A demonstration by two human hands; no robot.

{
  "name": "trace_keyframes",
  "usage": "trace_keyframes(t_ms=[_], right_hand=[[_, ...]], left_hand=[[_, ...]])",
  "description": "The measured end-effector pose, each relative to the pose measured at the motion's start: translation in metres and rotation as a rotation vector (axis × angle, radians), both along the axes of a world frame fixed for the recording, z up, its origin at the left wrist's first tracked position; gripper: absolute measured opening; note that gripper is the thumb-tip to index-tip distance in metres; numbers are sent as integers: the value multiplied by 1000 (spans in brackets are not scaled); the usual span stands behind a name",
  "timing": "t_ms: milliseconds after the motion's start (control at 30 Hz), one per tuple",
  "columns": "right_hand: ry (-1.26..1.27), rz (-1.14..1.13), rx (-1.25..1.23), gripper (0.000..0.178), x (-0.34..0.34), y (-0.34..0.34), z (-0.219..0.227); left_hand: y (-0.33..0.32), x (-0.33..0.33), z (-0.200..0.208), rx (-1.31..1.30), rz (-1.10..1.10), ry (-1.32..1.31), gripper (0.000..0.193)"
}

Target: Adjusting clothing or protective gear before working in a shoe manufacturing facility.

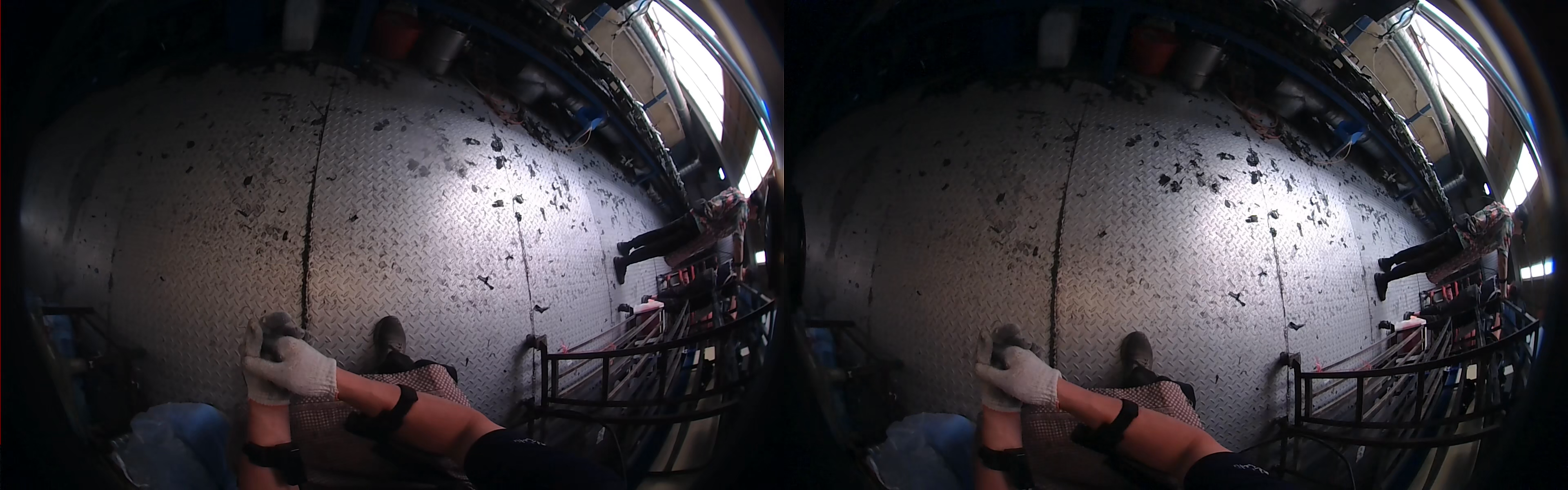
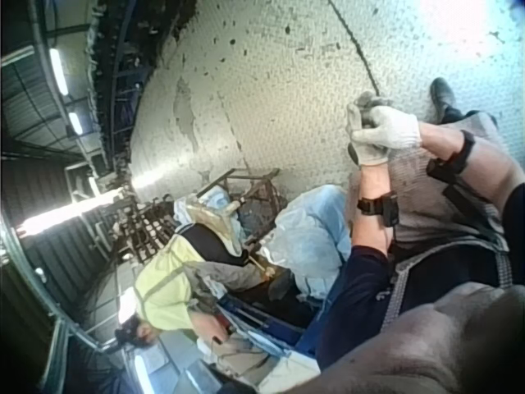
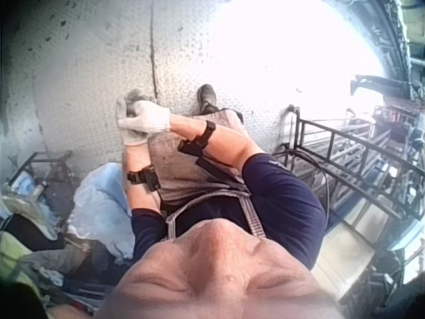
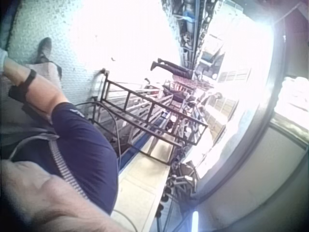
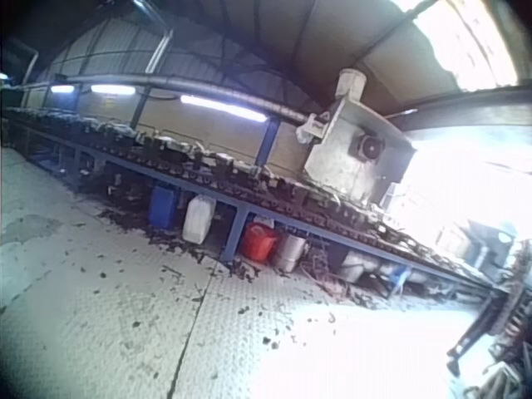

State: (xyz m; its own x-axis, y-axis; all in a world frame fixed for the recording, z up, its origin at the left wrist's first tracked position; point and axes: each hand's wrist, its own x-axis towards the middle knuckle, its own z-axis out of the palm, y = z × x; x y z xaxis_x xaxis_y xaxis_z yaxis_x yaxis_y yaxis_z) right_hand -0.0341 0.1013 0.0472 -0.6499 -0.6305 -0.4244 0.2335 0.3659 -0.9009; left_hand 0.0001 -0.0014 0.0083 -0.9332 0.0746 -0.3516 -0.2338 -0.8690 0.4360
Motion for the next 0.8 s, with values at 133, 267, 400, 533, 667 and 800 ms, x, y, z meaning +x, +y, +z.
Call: trace_keyframes(t_ms=[133, 267, 400, 533, 667, 800], right_hand=[[-22, 7, -16, 47, 0, 0, 5], [-50, -71, -63, 49, 1, 1, 10], [-113, -79, -97, 52, -3, 1, 22], [-41, -95, -108, 53, 1, 1, 2], [-5, -83, -89, 51, 3, 2, -4], [54, -113, -114, 48, 5, 3, -8]], left_hand=[[-4, 0, -7, -32, 45, -9, 53], [-5, 0, -9, -49, 74, -5, 54], [-3, -1, -9, -35, 76, 36, 52], [-3, 0, -15, -34, 106, -7, 51], [-1, -1, -8, -40, 76, 18, 51], [0, -1, -9, -113, 73, -14, 52]])
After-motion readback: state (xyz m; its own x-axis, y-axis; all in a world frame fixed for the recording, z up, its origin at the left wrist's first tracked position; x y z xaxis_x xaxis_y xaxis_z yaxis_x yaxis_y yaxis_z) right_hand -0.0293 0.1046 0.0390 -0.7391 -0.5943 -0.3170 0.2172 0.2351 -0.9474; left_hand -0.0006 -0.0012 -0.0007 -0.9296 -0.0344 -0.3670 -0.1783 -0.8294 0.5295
